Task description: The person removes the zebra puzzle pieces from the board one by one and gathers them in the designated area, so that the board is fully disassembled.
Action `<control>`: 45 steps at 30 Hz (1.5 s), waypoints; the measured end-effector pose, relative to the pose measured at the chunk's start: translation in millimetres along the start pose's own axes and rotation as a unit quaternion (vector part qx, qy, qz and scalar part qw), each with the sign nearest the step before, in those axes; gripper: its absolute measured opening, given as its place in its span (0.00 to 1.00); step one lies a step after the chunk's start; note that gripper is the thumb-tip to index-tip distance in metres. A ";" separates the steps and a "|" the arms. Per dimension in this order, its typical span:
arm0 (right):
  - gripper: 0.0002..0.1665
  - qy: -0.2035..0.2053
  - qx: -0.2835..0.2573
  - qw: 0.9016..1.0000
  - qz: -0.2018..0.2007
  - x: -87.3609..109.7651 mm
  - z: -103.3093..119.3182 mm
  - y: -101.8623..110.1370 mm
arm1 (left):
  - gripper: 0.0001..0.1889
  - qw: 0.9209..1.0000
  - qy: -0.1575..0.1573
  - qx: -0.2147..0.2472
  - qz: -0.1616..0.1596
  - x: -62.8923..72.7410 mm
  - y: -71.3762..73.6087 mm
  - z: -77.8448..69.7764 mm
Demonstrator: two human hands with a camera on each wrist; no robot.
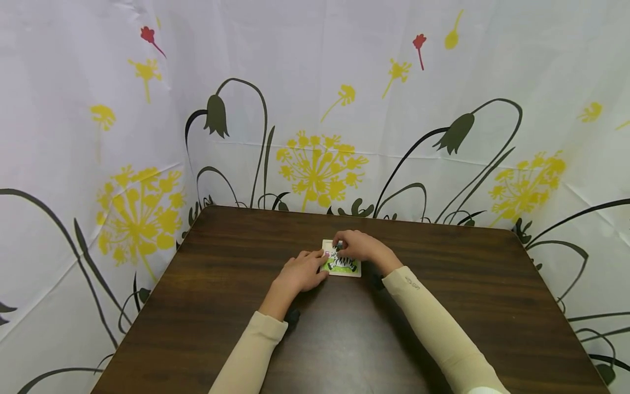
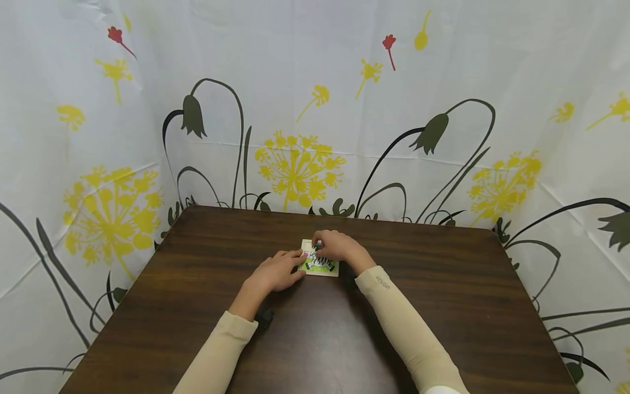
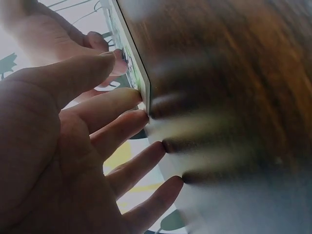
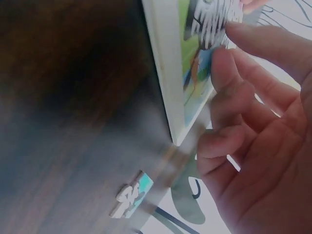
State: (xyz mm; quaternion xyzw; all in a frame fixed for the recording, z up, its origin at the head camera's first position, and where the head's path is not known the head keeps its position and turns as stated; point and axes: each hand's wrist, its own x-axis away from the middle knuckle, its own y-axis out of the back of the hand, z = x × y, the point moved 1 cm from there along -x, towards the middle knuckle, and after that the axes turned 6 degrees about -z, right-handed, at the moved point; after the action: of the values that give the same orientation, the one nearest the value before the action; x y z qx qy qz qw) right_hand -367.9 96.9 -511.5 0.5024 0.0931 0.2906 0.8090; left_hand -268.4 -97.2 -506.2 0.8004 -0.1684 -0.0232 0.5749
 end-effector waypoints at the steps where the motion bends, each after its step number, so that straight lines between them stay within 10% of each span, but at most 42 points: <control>1: 0.17 0.001 0.001 1.000 0.003 -1.4 0.3 0.0 | 0.31 1.000 -0.001 0.000 0.000 0.0 0.0 0.1; 23: 0.12 -0.005 -0.054 0.994 0.097 -24.5 -3.9 9.6 | 0.31 1.000 -0.007 0.006 -0.003 0.2 -3.9 1.1; 45: 0.11 0.005 -0.112 0.991 0.069 -24.2 -8.1 6.9 | 0.32 1.000 -0.004 0.005 -0.003 1.4 -3.6 -0.8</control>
State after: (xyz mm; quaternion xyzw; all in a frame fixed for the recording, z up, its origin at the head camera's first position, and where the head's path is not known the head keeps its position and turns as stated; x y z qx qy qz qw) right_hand -393.8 91.6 -512.8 0.4125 0.0290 0.3571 0.8376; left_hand -266.0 -95.9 -509.1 0.8035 -0.1684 -0.0272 0.5703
